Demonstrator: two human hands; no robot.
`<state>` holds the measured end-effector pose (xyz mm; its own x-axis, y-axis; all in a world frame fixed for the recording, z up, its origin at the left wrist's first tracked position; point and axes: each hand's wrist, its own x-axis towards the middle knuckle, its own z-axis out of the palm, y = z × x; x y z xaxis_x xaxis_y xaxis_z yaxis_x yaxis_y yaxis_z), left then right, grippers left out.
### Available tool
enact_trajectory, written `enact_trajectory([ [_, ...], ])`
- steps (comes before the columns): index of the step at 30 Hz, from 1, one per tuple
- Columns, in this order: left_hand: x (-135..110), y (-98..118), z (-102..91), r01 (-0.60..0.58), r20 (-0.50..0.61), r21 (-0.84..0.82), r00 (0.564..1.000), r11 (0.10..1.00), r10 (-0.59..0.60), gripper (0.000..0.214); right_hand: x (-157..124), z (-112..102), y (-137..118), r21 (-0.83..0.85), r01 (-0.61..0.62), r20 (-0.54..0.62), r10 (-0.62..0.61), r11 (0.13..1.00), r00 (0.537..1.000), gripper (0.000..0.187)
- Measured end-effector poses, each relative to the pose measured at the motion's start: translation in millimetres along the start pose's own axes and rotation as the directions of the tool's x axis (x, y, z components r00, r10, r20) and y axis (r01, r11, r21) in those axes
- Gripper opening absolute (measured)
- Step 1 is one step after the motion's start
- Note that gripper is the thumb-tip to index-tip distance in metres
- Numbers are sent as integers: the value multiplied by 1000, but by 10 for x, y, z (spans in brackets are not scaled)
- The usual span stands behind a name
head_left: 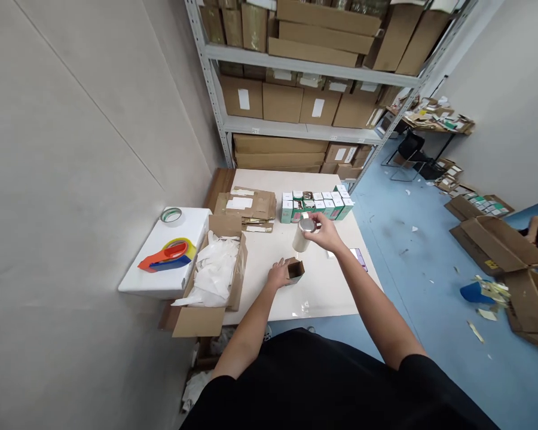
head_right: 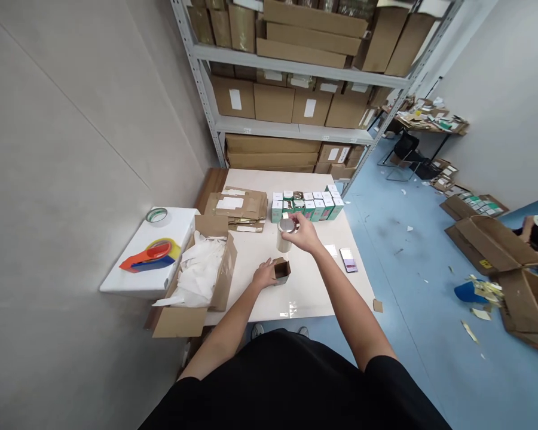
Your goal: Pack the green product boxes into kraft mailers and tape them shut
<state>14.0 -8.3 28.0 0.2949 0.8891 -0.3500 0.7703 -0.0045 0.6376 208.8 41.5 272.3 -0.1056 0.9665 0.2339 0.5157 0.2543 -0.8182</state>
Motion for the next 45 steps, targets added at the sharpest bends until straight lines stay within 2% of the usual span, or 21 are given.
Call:
enact_trajectory([
  [2, -22, 56, -160, 16, 13, 39, 1000, 999, -17, 128, 51, -103, -167, 21, 16, -56, -14, 1000, 998, 46],
  [3, -46, 88, -269, 12, -1, 34, 1000, 999, -12, 127, 59, -141, -223, 44, 20, -71, -17, 999, 997, 45],
  [4, -81, 128, -398, -11, -34, 3, 999, 1000, 11, 121, 58, -171, -263, 76, 25, -79, -19, 997, 997, 44],
  [5, -129, 182, -543, -59, -109, -58, 993, 997, 52, 106, 52, -193, -290, 110, 27, -84, -18, 994, 996, 43],
  [7, -266, 350, -860, -176, -312, -258, 946, 950, 90, 71, 29, -212, -318, 163, 23, -99, -7, 986, 995, 42],
  [9, -432, 610, -1166, -356, -477, -406, 868, 841, 137, 60, 2, -195, -330, 185, 19, -124, 5, 983, 992, 40],
  [11, -582, 938, -1409, -499, -568, -417, 795, 760, 211, 69, -23, -151, -340, 192, 25, -138, 1, 981, 990, 41],
  [14, -701, 1430, -1614, -581, -595, -384, 750, 718, 289, 90, -46, -78, -348, 221, 39, -118, -13, 975, 993, 45],
  [16, -710, 1674, -1664, -604, -617, -360, 726, 711, 304, 91, -53, -60, -331, 268, 31, -93, -6, 963, 996, 49],
  [18, -687, 1817, -1684, -605, -641, -324, 706, 727, 303, 89, -70, -80, -284, 351, 17, -65, 6, 936, 998, 56],
  [20, -654, 1871, -1703, -607, -660, -311, 692, 731, 293, 89, -117, -116, -205, 462, 1, -5, 1, 887, 1000, 67],
  [22, -621, 1872, -1731, -621, -667, -340, 689, 707, 284, 94, -204, -130, -108, 560, -33, 116, -39, 828, 992, 81],
  [24, -592, 1862, -1759, -642, -662, -398, 696, 655, 279, 99, -316, -98, -13, 614, -69, 242, -105, 786, 965, 95],
  [26, -567, 1863, -1776, -657, -646, -465, 710, 593, 279, 102, -420, -33, 56, 638, -82, 294, -143, 765, 945, 109],
  [29, -535, 1892, -1780, -656, -619, -533, 733, 534, 282, 103, -510, 44, 96, 628, -65, 226, -102, 776, 969, 125],
  [33, -499, 1933, -1784, -634, -621, -534, 743, 559, 249, 114, -515, 15, 88, 525, -38, 122, -31, 850, 992, 133],
  [40, -502, 1948, -1795, -647, -643, -521, 726, 557, 242, 115, -495, -24, 115, 531, -33, 163, -64, 847, 985, 116],
  [45, -472, 1970, -1816, -597, -624, -514, 753, 616, 209, 120, -534, 22, 109, 419, -84, 50, 69, 904, 996, 120],
])
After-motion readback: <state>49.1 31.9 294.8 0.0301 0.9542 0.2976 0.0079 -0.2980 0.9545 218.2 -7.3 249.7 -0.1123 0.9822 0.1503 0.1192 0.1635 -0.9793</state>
